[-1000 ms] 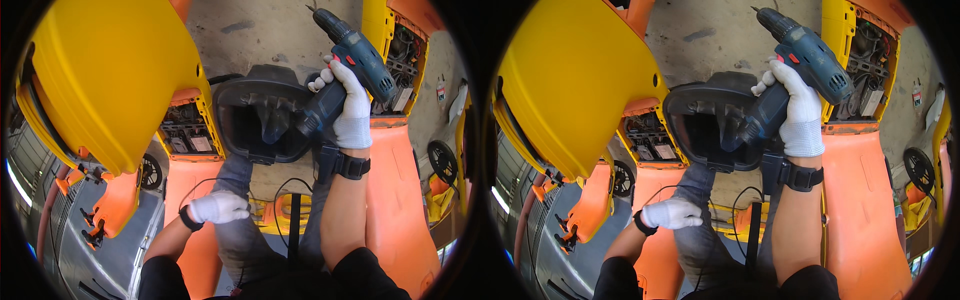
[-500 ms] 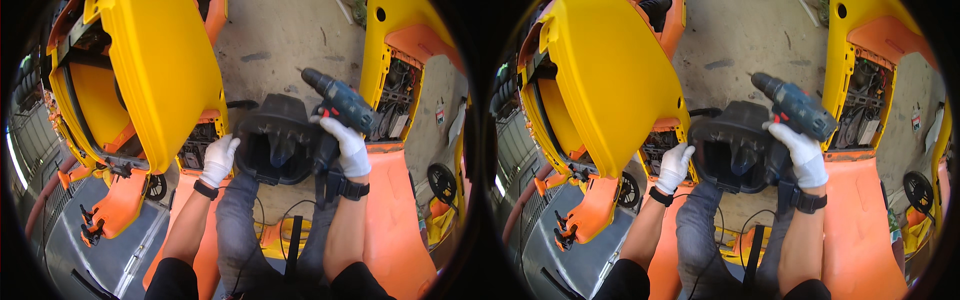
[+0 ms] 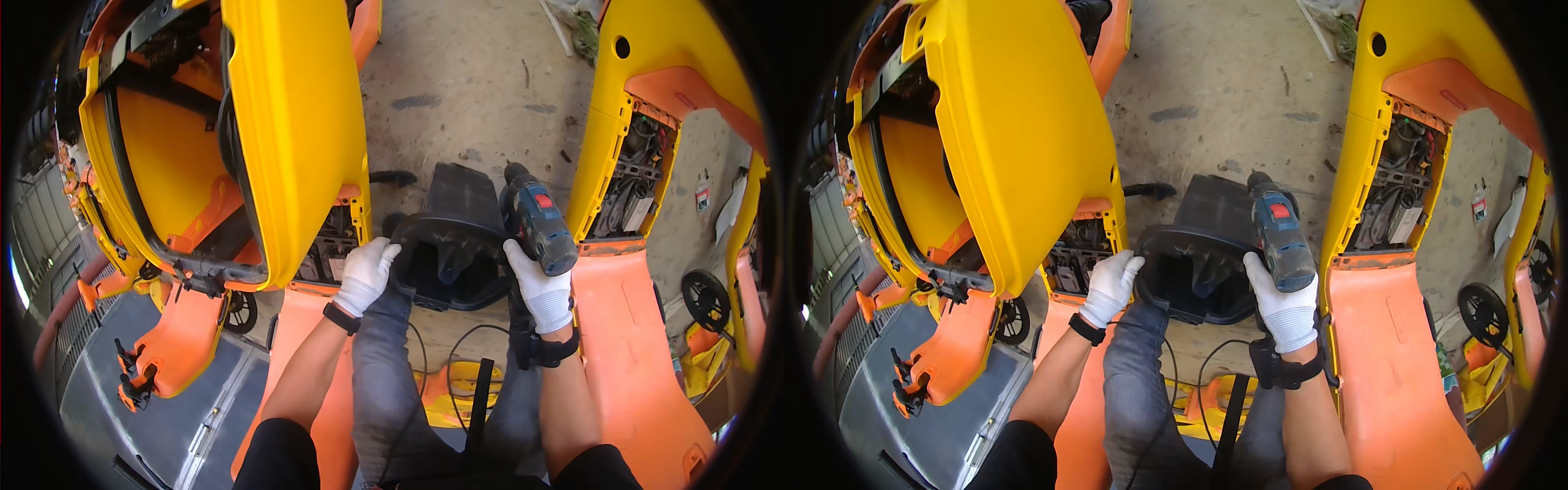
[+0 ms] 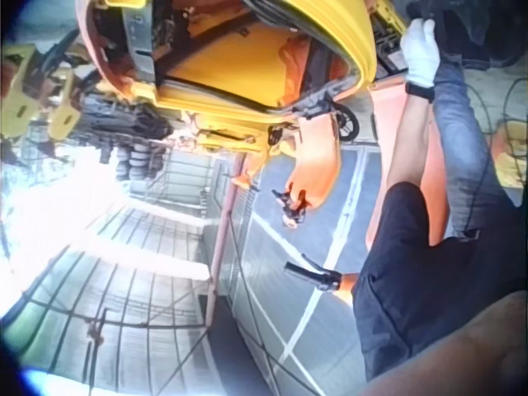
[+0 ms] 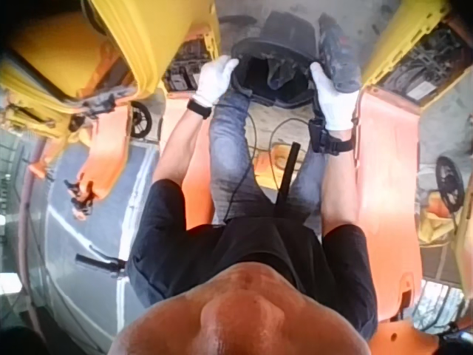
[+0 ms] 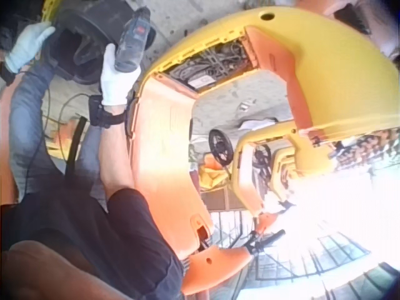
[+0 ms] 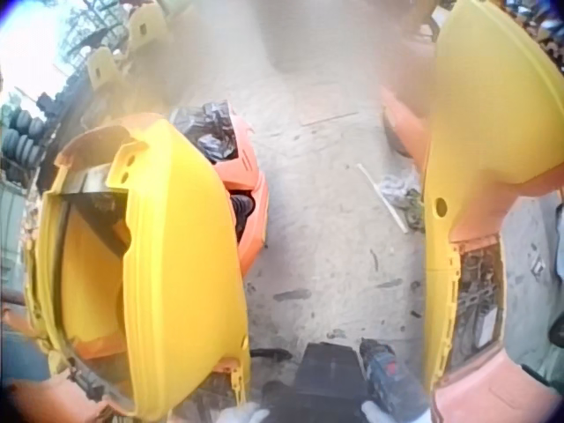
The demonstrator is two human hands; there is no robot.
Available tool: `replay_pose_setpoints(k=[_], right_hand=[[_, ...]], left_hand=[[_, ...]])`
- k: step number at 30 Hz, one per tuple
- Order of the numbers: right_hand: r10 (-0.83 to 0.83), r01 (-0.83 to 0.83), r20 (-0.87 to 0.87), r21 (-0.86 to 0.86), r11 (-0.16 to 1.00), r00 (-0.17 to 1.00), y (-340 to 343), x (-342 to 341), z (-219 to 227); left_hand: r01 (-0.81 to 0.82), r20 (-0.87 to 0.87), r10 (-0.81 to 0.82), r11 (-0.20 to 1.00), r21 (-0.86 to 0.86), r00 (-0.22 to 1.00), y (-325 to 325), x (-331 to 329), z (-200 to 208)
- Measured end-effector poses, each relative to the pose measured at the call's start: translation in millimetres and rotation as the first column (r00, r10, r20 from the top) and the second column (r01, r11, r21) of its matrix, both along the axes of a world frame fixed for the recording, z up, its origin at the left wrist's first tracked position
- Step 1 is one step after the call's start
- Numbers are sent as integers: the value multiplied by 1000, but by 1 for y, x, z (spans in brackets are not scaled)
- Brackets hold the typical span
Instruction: The person uses a corded power drill to fasten screws into the yellow and orange body panels of a scooter. They work on the front and side sections, repeatedly positioning the drill and tightening fasteners while seated on the scooter frame.
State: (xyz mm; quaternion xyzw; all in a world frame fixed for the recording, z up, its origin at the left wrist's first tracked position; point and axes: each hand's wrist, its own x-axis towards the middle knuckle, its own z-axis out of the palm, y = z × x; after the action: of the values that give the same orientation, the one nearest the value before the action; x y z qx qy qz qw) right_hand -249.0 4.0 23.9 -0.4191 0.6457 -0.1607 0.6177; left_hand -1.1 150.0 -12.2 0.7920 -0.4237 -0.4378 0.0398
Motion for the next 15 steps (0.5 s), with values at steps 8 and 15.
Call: replay_pose_setpoints(k=[8,15], right_hand=[[103,-98,-32,128,987,994,30,2,3],[70,-67,-92,30,997,993,51,-21,-27]], left_hand=[[70,-91,-53,980,185,994,51,-1,-3],[384,-296,-286,848,366,912,68,-16,-25]])
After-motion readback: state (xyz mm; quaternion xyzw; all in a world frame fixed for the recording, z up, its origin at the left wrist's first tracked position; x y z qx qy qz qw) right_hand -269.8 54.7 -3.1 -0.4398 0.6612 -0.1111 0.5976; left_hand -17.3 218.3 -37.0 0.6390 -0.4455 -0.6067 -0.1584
